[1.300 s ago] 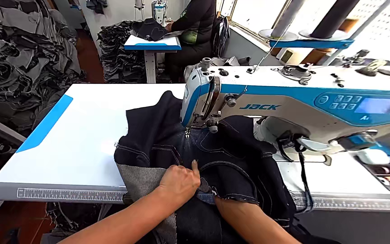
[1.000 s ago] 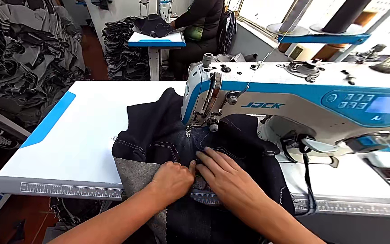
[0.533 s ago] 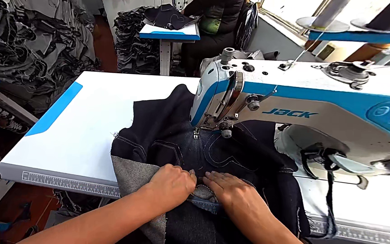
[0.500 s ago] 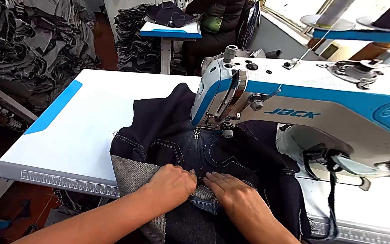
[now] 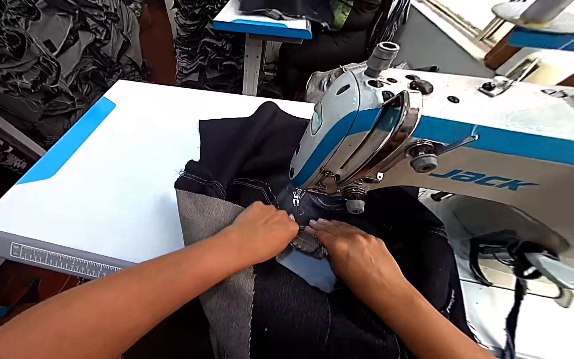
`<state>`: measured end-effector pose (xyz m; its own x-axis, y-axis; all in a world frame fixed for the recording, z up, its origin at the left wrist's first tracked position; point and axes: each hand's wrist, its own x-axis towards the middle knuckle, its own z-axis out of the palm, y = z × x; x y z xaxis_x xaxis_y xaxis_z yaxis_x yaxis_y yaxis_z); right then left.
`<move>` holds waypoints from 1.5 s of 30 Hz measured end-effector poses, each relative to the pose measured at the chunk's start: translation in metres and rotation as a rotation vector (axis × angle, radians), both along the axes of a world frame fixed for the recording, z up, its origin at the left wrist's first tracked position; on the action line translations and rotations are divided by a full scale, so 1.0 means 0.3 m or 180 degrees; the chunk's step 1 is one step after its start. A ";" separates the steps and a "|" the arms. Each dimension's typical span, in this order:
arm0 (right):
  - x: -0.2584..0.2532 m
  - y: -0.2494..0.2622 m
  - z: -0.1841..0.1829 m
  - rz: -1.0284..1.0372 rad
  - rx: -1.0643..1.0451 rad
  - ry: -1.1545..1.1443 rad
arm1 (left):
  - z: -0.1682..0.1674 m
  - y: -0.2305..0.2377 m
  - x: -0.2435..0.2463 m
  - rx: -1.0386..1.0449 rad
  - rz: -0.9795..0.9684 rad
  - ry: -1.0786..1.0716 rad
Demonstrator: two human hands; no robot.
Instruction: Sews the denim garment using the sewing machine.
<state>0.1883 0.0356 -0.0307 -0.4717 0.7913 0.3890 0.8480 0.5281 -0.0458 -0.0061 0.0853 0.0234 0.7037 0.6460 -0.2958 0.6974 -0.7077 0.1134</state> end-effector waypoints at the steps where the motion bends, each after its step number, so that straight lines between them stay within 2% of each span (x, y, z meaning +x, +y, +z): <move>1: 0.001 0.024 0.003 0.0007 -0.0002 -0.0002 | 0.001 0.022 0.002 0.0006 0.0021 -0.0010; 4: 0.004 0.078 0.007 0.0032 -0.0032 -0.0069 | 0.000 0.071 0.002 0.0046 0.0023 0.0021; 6: 0.014 0.087 0.005 0.0157 -0.0072 -0.0159 | -0.029 0.084 -0.015 0.0260 -0.0225 -0.0086; 10: 0.060 0.068 -0.014 0.0664 0.0012 -0.0113 | -0.105 0.064 -0.074 0.0881 -0.0782 -0.0795; 15: 0.066 0.054 -0.009 0.0478 -0.0232 0.0005 | -0.069 0.039 -0.068 0.0460 -0.0407 -0.0377; 18: 0.059 0.074 -0.007 0.0397 -0.0274 -0.0013 | -0.069 0.068 -0.065 0.0421 -0.0301 -0.0355; 24: 0.041 0.116 -0.002 0.0176 -0.0415 0.0127 | -0.071 0.136 -0.073 0.0439 -0.0400 -0.0397; 27: 0.053 0.122 -0.011 0.0332 -0.0285 0.0073 | -0.077 0.139 -0.074 0.0479 -0.0425 -0.0411; 29: 0.065 0.126 -0.015 0.0656 -0.0082 0.0058 | -0.100 0.143 -0.089 0.0708 -0.0690 -0.0774; 31: 0.068 0.133 -0.011 0.0939 0.0082 0.0092 | -0.134 0.155 -0.111 0.1189 -0.1260 -0.1427; 33: 0.062 0.142 -0.014 0.1000 0.0125 0.0146 | -0.150 0.164 -0.122 0.1595 -0.1782 -0.1861; 36: 0.047 0.152 -0.022 0.0944 0.0165 0.0180 | -0.149 0.164 -0.127 0.1799 -0.2029 -0.2101; 38: 0.043 0.159 -0.025 0.0972 0.0236 0.0152 | -0.144 0.156 -0.128 0.1664 -0.1900 -0.2035; 40: 0.038 0.172 -0.033 0.1033 0.0310 0.0100 | -0.128 0.126 -0.118 0.1403 -0.1420 -0.1812; 43: 0.005 0.183 -0.036 0.1005 0.0318 -0.0086 | -0.055 0.066 -0.059 0.0668 -0.0420 -0.0965; 45: -0.013 0.180 -0.036 0.0899 0.0243 -0.0127 | -0.039 0.054 -0.034 0.0549 -0.0262 -0.0747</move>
